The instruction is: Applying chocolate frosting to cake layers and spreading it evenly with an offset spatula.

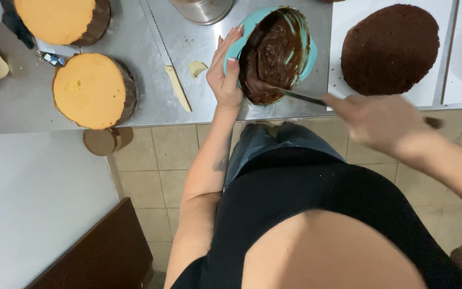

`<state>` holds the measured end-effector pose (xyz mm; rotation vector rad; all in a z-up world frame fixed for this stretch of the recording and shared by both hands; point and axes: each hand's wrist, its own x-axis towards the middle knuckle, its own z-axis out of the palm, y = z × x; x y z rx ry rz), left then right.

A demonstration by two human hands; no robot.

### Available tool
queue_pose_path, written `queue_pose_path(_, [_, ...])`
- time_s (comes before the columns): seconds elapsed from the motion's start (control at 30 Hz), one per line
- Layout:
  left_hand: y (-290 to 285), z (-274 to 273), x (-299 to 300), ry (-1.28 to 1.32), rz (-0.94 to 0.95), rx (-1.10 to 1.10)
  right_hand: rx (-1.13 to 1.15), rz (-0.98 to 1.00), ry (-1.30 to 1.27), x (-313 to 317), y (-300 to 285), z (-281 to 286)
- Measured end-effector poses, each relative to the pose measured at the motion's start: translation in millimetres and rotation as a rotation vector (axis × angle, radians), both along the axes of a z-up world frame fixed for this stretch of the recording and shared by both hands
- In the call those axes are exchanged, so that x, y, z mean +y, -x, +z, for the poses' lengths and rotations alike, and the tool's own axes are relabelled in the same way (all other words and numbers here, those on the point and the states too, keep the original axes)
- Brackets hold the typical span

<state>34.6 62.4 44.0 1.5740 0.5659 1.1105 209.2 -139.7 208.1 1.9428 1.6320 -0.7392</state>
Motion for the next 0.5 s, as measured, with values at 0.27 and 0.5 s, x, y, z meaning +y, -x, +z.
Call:
queue_pose_path(0.27, [-3,0,-2,0.034,-0.051,-0.040,-0.438,0.180,-0.676,16,-36,-36])
queue_pose_path(0.5, [0,-3,15,0.097,-0.083,-0.079,-0.148,0.199,-0.630,28,-1,-21])
